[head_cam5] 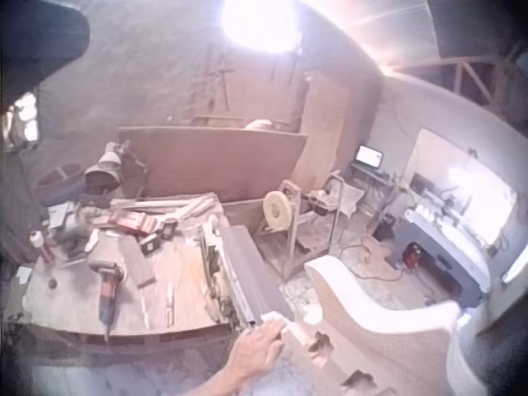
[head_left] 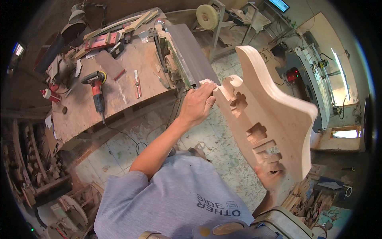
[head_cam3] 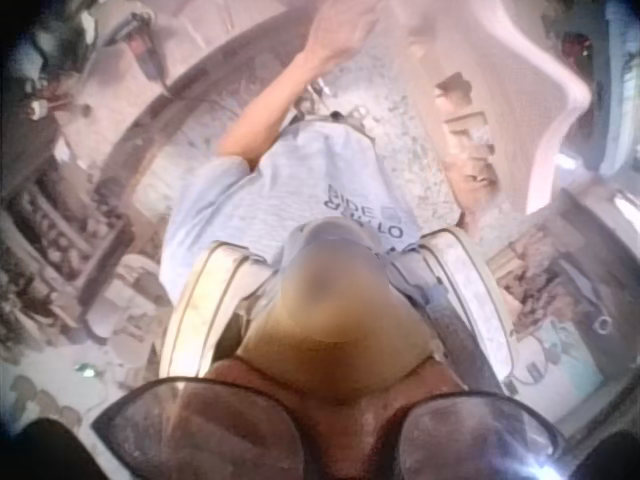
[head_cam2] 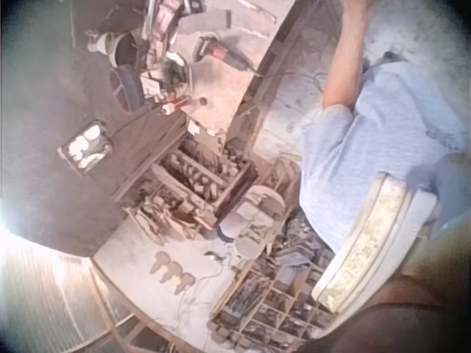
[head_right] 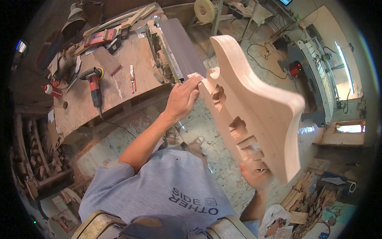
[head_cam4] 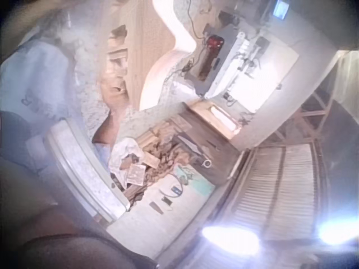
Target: The person sands the edges and curves of a wooden guitar body using a belt sander, holding the body with both hands and turning it to reach different sections.
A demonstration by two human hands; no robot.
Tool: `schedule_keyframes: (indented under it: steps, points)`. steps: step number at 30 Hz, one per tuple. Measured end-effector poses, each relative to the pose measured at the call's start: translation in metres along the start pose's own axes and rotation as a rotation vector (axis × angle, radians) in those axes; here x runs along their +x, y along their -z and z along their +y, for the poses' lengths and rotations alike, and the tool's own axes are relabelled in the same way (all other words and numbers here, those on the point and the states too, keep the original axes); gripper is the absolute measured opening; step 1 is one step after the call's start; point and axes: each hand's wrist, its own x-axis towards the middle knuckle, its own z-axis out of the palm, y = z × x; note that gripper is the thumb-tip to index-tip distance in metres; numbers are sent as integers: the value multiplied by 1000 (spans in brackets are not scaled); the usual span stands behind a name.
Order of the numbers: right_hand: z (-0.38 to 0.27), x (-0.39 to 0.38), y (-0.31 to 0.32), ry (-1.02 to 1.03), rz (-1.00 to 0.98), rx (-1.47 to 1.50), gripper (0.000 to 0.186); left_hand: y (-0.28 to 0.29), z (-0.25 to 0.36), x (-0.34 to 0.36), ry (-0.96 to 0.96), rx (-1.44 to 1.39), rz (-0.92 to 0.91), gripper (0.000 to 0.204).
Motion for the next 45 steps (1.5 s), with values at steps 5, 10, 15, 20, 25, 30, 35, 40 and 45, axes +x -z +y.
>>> schedule_keyframes:
  steps: [5, 10, 15, 20, 25, 30, 35, 40, 45]
  points:
    - [-54, 53, 48, -24, 47, 174, 70, 2, 7, 6, 106, -97, 23, 50]
    - [-95, 96, 84, -49, -63, 108, 86, 6, 4, 16, 144, -182, 36, 58]
    - [-78, 81, 67, -102, -38, 161, 82, 23, -4, 25, 185, -233, -70, 69]
    - [7, 7, -23, -241, -51, 363, 58, 28, -28, 31, 71, -118, -250, 70]
    - [36, -13, -158, -473, 49, 572, 45, 31, -45, 39, -45, 80, -340, 68]
    - [47, 21, -247, -333, 122, 622, 42, 40, -62, 70, -166, 256, -301, 65]
    - [15, 64, -253, -257, 204, 732, 41, 61, -55, 116, -280, 358, -290, 63]
    - [42, 57, -262, -163, 238, 506, 44, 62, -60, 120, -296, 373, -386, 55]
    - [60, 15, -250, -346, 70, 692, 47, 41, -65, 73, -163, 99, -442, 59]
